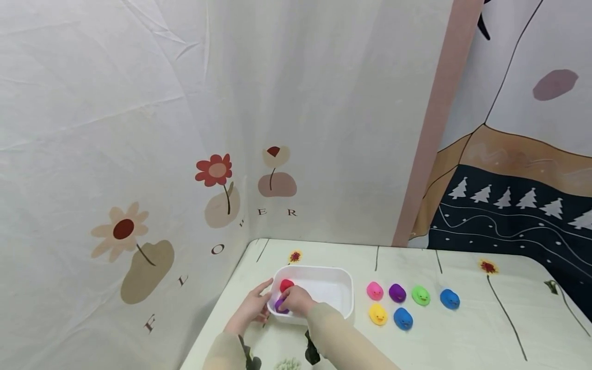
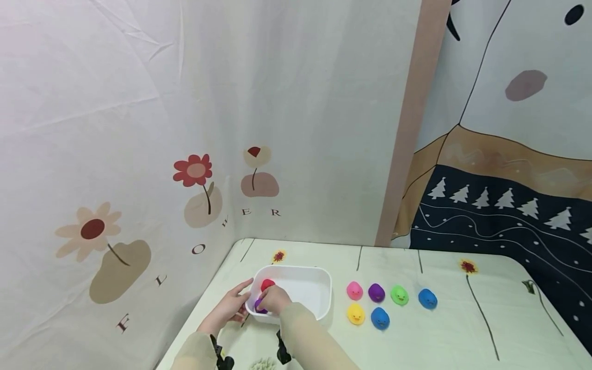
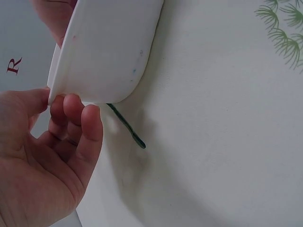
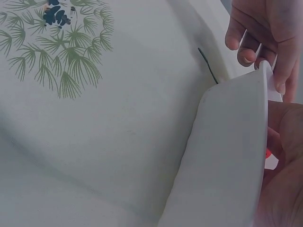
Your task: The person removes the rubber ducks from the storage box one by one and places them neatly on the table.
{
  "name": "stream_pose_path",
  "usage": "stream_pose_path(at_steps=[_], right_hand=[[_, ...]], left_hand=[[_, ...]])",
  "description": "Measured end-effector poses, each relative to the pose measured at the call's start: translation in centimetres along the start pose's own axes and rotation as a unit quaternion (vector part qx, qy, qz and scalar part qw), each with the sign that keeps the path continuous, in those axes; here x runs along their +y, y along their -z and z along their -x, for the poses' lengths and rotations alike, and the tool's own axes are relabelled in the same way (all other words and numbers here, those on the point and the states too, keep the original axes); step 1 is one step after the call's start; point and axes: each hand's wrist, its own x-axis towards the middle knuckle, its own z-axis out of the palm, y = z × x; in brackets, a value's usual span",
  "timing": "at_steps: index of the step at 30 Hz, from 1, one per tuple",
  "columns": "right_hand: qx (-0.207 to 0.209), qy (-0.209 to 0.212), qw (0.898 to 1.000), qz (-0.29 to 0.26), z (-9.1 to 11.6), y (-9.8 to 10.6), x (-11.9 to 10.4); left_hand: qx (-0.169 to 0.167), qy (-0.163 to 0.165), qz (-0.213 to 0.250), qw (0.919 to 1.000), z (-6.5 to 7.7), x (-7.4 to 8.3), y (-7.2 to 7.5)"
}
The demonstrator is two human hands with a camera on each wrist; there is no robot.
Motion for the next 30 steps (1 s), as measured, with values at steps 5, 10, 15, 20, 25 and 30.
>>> stream_pose_path(at_steps=[5,10,15,20,25,30], right_hand=[[0.004,0.008,1.0,0.005,0.0,0.2,0.2],[0.008,0.012,1.0,0.004,-1.0,0.2,1.4],[0.004,0.006,1.0,0.004,-0.9,1.0,1.4],[0.002,-0.013,1.0,-0.01,-0.2,2.1,0.6],[0.003,-0.029,0.999,-0.02,-0.1,2.9,0.5],[0.009,-0.031,0.999,-0.014,-0.2,3.5,0.8]], left_hand=[[0.001,0.008,0.001,1.0,-0.2,0.1,-0.1],[0.001,0.0,0.005,1.0,0.1,0.4,-0.3],[-0.001,-0.005,0.012,0.9999,0.3,0.5,-0.3],[-0.001,-0.004,0.013,0.9999,0.2,0.2,-0.2],[0.002,0.0,0.015,0.9999,0.1,0.0,-0.1],[0.009,0.008,0.009,0.9999,-0.1,-0.1,-0.1]])
